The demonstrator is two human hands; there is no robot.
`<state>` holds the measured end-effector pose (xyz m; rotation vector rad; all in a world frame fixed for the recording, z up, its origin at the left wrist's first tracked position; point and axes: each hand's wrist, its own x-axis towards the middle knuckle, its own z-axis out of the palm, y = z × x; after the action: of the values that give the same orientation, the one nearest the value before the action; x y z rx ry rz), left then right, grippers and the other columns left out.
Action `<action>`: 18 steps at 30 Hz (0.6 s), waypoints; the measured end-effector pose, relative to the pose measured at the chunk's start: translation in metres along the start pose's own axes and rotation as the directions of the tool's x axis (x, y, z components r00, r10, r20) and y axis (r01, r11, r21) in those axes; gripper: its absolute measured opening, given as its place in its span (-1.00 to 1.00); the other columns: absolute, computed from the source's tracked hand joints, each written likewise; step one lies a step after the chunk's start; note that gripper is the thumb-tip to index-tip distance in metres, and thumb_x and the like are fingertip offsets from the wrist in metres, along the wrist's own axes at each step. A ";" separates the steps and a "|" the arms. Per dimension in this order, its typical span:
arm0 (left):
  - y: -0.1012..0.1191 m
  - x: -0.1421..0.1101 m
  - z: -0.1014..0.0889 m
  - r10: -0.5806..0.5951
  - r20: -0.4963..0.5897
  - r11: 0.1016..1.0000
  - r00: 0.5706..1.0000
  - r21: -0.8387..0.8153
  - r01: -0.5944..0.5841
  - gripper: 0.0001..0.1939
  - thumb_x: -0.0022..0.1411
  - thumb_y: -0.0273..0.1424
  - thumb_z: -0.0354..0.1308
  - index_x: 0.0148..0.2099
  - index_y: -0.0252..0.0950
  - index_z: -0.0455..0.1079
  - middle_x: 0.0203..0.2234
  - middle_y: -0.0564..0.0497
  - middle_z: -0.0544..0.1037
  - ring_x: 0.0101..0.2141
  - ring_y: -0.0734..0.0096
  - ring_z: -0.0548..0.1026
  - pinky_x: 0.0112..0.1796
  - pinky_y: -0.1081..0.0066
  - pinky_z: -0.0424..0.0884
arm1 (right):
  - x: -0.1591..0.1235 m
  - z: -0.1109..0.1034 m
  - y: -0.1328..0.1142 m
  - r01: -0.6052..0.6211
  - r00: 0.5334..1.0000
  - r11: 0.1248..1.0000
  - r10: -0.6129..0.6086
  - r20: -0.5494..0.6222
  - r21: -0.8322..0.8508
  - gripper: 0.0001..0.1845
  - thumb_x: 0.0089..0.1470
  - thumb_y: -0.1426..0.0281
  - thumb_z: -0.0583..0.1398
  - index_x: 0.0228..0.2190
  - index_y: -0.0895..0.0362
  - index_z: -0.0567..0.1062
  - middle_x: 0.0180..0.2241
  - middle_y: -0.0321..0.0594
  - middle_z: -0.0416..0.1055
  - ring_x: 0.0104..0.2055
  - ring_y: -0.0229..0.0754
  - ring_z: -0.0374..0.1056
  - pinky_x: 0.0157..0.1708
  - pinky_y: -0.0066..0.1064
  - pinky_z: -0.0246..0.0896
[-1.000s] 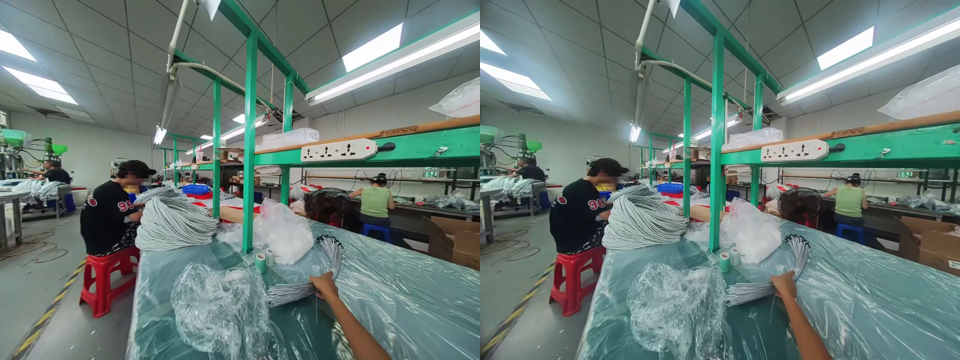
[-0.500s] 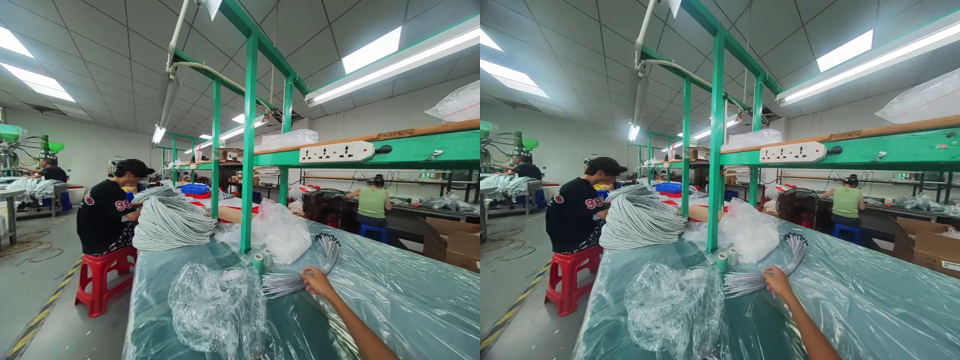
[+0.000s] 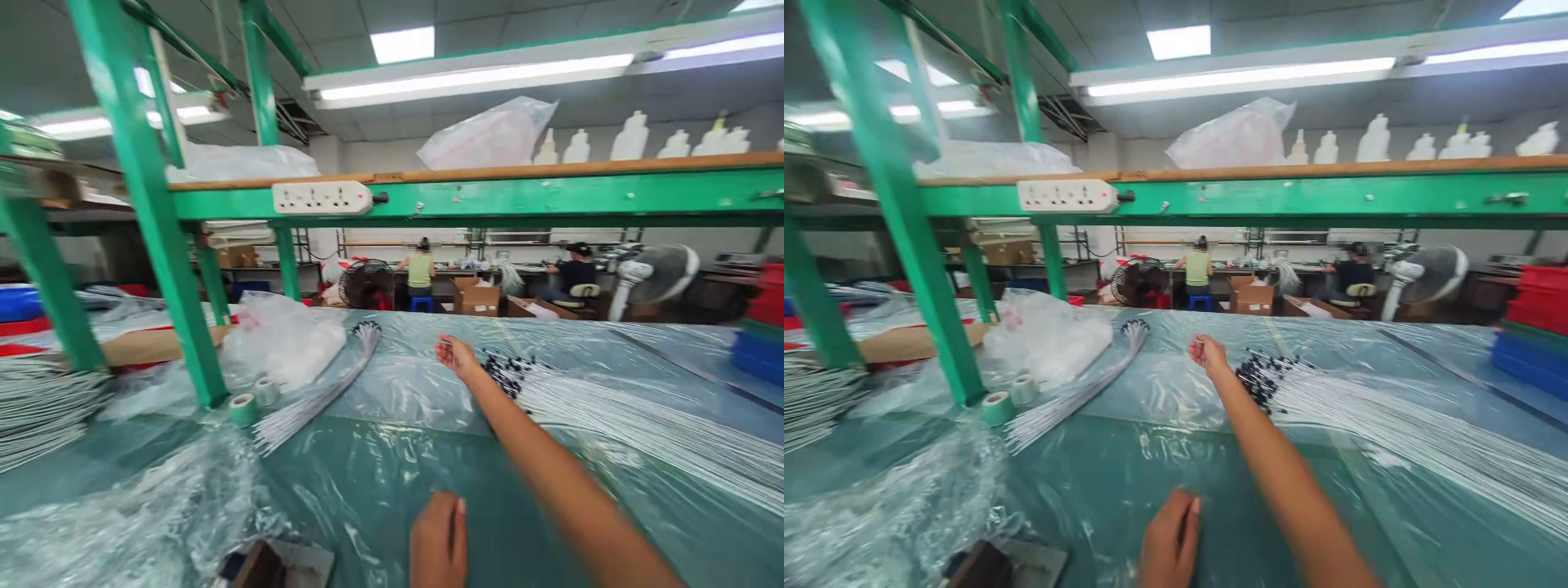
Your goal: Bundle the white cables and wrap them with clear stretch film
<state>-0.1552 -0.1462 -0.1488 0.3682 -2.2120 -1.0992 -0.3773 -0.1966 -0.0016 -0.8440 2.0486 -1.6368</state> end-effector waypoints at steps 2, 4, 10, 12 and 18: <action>-0.002 0.004 -0.001 0.042 0.006 0.997 0.999 0.070 -0.042 -0.70 0.23 -0.27 -0.21 -0.37 -0.27 0.29 -0.51 0.01 0.39 -0.46 0.41 0.34 -0.38 0.39 0.24 | -0.032 -0.051 0.008 -0.054 0.998 0.998 0.055 0.011 -0.023 -0.68 0.09 0.28 0.04 -0.14 0.19 0.29 -0.21 -0.19 0.32 -0.29 -0.25 0.31 -0.33 -0.31 0.28; -0.002 0.006 -0.002 0.051 0.011 0.993 0.999 0.109 -0.052 -0.71 0.22 -0.28 -0.20 -0.36 -0.26 0.29 -0.51 0.04 0.39 -0.49 0.45 0.34 -0.43 0.45 0.24 | -0.079 -0.096 0.015 -0.094 0.992 0.992 0.100 0.072 -0.078 -0.70 0.09 0.27 0.04 -0.19 0.21 0.32 -0.31 -0.23 0.36 -0.39 -0.31 0.31 -0.40 -0.37 0.28; 0.000 0.011 -0.006 0.060 0.019 0.986 0.998 0.152 -0.062 -0.70 0.20 -0.23 -0.18 -0.36 -0.25 0.31 -0.52 0.07 0.42 -0.51 0.45 0.36 -0.44 0.46 0.26 | -0.248 -0.167 0.037 -0.119 0.904 0.930 0.247 0.349 -0.349 -0.50 -0.18 0.19 0.22 -0.14 0.11 0.41 -0.30 -0.15 0.43 -0.25 -0.09 0.34 -0.29 -0.29 0.21; -0.001 0.013 -0.006 0.050 0.023 0.986 0.998 0.158 -0.053 -0.70 0.19 -0.21 -0.16 -0.33 -0.24 0.32 -0.48 0.06 0.45 -0.48 0.42 0.39 -0.41 0.45 0.28 | -0.284 -0.162 0.052 -0.106 0.902 0.884 0.279 0.330 -0.456 -0.28 -0.27 0.22 0.27 0.00 0.04 0.27 -0.06 -0.07 0.32 -0.04 0.04 0.21 -0.07 -0.15 0.06; 0.004 0.016 -0.009 -0.011 0.063 0.962 0.998 0.272 -0.006 -0.65 0.17 -0.14 -0.20 -0.33 -0.23 0.31 -0.49 0.07 0.45 -0.49 0.39 0.39 -0.42 0.43 0.28 | -0.307 -0.138 0.095 -0.002 0.987 0.671 0.123 0.108 -0.742 -0.18 -0.42 0.50 0.26 0.00 0.06 0.26 0.02 -0.03 0.21 0.03 0.16 0.11 -0.02 -0.05 -0.03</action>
<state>-0.1614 -0.1578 -0.1351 0.4582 -2.4269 -0.8169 -0.2558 0.1218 -0.0807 -1.0764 2.6079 -0.6027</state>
